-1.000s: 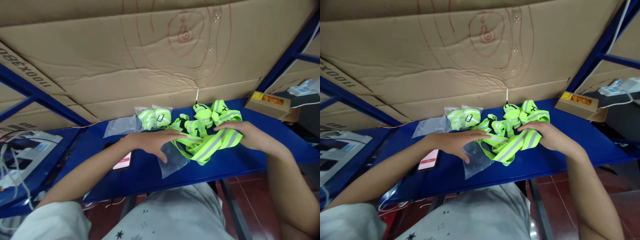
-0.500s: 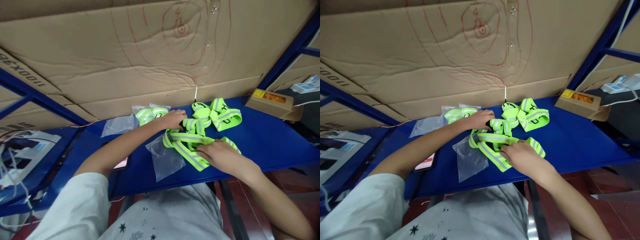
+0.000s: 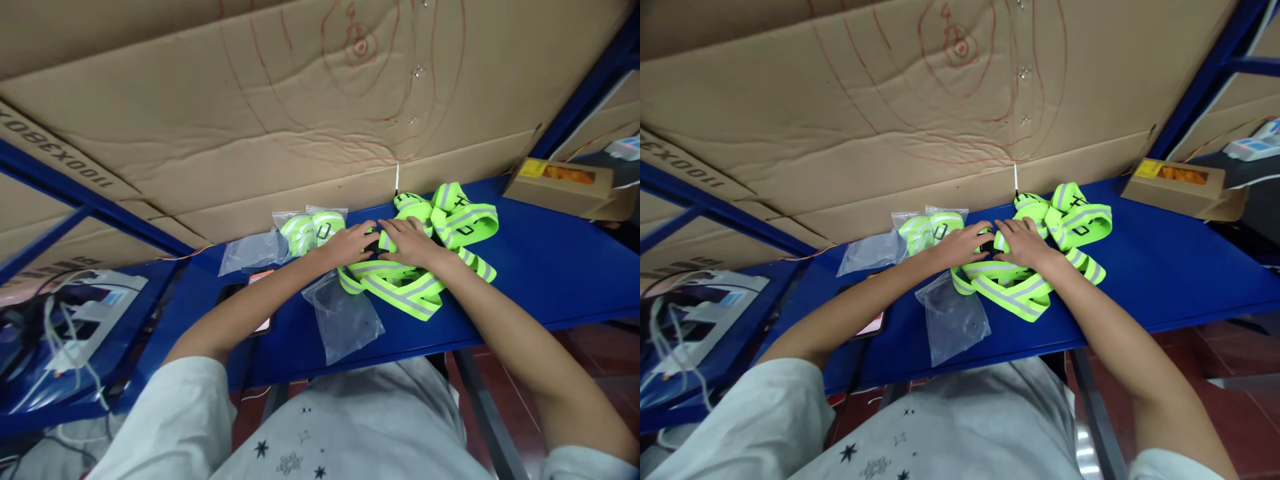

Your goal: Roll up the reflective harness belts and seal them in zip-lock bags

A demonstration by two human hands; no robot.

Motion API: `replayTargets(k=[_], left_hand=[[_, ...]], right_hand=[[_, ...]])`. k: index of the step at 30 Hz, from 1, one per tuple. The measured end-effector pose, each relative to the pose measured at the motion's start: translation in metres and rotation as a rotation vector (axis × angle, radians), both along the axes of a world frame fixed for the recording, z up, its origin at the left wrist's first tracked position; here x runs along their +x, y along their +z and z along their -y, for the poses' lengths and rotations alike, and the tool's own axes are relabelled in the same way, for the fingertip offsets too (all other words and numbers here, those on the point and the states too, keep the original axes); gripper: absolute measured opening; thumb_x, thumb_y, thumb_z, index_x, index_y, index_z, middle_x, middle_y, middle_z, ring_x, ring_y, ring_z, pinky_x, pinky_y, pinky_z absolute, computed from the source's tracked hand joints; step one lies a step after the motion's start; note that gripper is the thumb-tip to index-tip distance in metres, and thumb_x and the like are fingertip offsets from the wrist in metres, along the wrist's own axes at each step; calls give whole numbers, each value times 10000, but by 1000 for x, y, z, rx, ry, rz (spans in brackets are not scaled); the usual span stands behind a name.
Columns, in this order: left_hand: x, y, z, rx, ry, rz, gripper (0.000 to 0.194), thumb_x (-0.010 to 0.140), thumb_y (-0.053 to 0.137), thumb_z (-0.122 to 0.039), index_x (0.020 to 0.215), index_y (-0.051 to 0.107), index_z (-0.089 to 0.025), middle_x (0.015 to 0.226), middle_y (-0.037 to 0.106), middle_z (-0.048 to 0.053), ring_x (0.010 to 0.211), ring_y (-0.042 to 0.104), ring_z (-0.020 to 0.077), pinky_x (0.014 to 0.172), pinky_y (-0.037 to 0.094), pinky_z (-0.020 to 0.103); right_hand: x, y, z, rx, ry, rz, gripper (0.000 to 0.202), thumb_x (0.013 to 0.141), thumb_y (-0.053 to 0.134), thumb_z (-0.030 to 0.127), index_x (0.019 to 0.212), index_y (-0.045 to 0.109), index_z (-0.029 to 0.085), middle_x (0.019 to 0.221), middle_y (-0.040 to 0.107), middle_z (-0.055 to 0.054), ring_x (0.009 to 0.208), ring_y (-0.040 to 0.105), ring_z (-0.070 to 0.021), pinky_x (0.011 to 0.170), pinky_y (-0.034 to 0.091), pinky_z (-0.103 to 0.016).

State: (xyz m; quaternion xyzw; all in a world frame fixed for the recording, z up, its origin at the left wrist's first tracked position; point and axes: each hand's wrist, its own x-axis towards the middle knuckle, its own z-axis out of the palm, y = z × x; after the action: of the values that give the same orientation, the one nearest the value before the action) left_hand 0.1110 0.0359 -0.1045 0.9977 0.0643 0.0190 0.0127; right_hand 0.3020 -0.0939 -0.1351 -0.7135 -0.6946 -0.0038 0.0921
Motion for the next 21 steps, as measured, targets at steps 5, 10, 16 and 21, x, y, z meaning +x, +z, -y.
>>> replayTargets(k=[5, 10, 16, 21], left_hand=[[8, -7, -3, -23, 7, 20, 331, 948, 686, -264, 1260, 650, -159, 1585, 490, 186, 1388, 593, 360, 1025, 590, 450], [18, -10, -13, -60, 1, 24, 294, 866, 773, -268, 1120, 665, -167, 1479, 579, 154, 1360, 604, 307, 1154, 529, 429], [9, 8, -22, -20, -24, 17, 258, 879, 718, -215, 1127, 668, -164, 1413, 624, 162, 1290, 632, 318, 1094, 534, 437], [-6, 43, -34, 24, 16, 72, 277, 942, 655, -277, 1194, 645, -163, 1453, 608, 160, 1332, 613, 331, 1115, 526, 459]], right_hand=[[6, 4, 6, 29, 46, 17, 849, 939, 717, 527, 1631, 454, 112, 1671, 473, -231, 1516, 479, -407, 1245, 284, -535], [0, 11, 8, 41, 93, 58, 641, 961, 708, 467, 1486, 604, 114, 1451, 666, -211, 1344, 616, -388, 1165, 335, -501], [0, 21, 10, 48, 33, 83, 512, 970, 678, 389, 1395, 652, 105, 1250, 749, -221, 1131, 701, -388, 1029, 381, -461], [8, 32, 13, 133, -64, 1, 470, 1017, 526, 300, 1448, 624, 140, 1107, 790, -205, 1005, 719, -367, 1064, 349, -495]])
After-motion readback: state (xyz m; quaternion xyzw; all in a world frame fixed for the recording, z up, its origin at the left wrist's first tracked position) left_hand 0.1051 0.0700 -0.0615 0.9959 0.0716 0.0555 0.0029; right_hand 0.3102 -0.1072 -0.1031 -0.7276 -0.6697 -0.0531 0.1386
